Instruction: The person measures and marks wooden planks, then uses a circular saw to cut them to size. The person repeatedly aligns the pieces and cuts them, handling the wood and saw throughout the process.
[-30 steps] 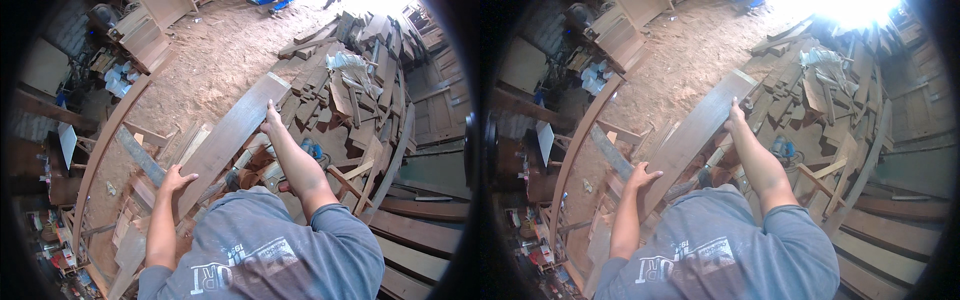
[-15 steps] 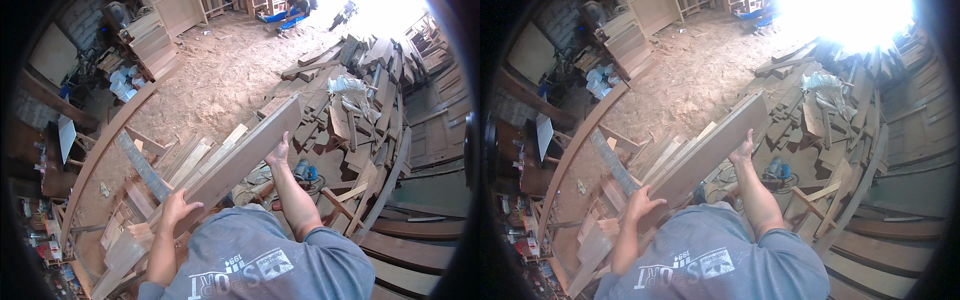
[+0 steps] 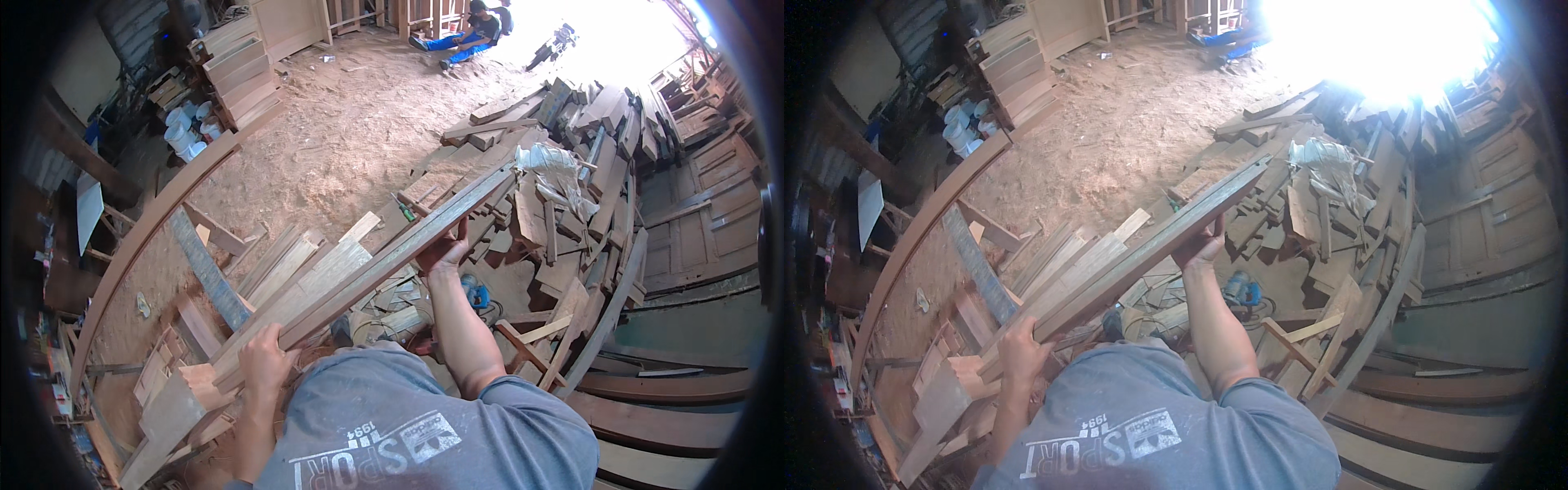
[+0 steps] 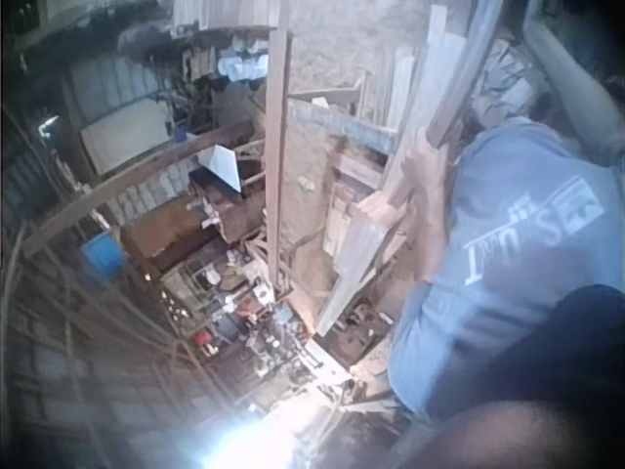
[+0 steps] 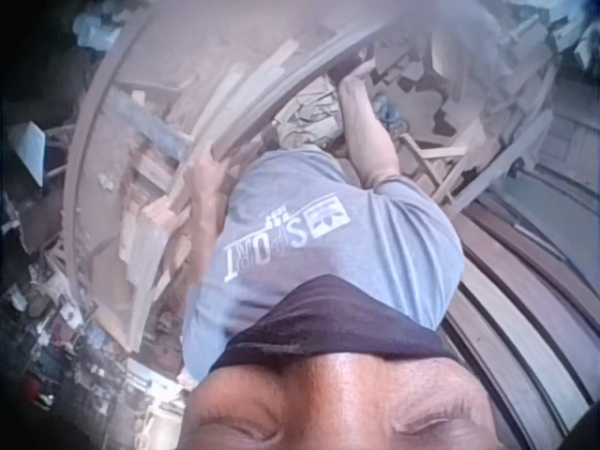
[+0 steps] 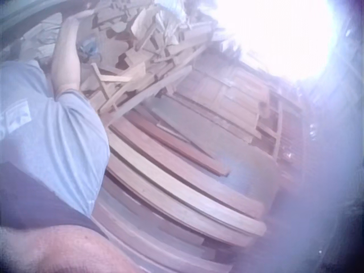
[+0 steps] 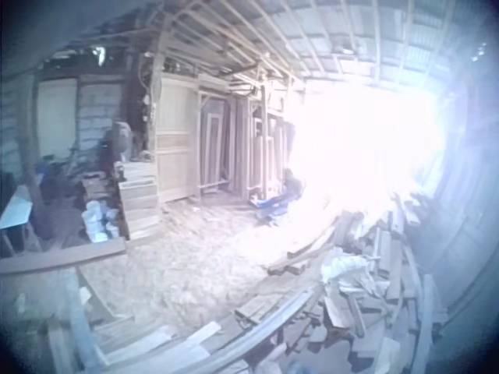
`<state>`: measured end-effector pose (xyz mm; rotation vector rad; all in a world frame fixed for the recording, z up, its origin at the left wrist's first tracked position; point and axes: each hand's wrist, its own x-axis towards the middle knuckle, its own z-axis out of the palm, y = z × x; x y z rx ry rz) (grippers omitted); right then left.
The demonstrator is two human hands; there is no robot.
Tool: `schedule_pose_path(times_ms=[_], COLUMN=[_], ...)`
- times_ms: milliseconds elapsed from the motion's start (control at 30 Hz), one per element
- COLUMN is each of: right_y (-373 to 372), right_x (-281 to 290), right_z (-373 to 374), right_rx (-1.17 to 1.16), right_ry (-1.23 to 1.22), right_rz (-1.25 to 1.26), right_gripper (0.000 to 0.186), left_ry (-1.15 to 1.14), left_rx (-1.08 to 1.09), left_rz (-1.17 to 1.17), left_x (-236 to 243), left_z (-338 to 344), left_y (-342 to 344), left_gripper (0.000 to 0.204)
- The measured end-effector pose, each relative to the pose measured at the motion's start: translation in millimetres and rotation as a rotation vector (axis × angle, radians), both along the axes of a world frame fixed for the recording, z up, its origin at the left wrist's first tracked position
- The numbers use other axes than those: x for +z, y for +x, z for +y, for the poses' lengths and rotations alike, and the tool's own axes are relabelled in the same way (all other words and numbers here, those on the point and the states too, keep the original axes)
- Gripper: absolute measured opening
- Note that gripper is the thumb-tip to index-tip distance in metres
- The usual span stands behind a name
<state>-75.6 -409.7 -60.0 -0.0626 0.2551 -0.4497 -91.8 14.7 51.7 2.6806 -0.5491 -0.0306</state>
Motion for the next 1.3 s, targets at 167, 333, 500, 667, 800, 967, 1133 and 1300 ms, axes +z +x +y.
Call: schedule_pose_path(times_ms=[167,333,500,667,800,967,1133,1300], right_y=[29,43,40,30,10,-16,-33,-42], right_x=[-10,5,-17,-10,-5,-24,-51,-58], right_z=[5,27,10,18,18,14,10,22], right_rx=[-0.028,-0.026,-0.041,-0.053,-0.105,-0.023,0.005,0.022], right_ry=[0.015,-0.059,-0.122,-0.159,-0.265,-0.210,-0.188,-0.170], right_rz=[0.103,0.196,0.143,0.397,0.433,0.305,0.442,0.479], right_gripper=[0.075,0.090,0.081,0.079,0.083,0.070,0.063,0.067], left_ry=[0.031,0.065,0.025,0.055,0.103,0.141,0.121,0.037], left_rx=[-0.029,-0.018,-0.058,-0.025,-0.076,-0.131,-0.166,-0.190], left_rz=[-0.051,-0.018,-0.081,0.046,0.138,0.345,0.502,0.424], left_x=[-5,-5,-2,1,3,-2,-32,-57], left_z=[5,15,16,18,12,13,17,27], left_y=[27,32,30,32,42,59,76,77], left_gripper=[0.053,0.054,0.053,0.057,0.053,0.059,0.073,0.075])
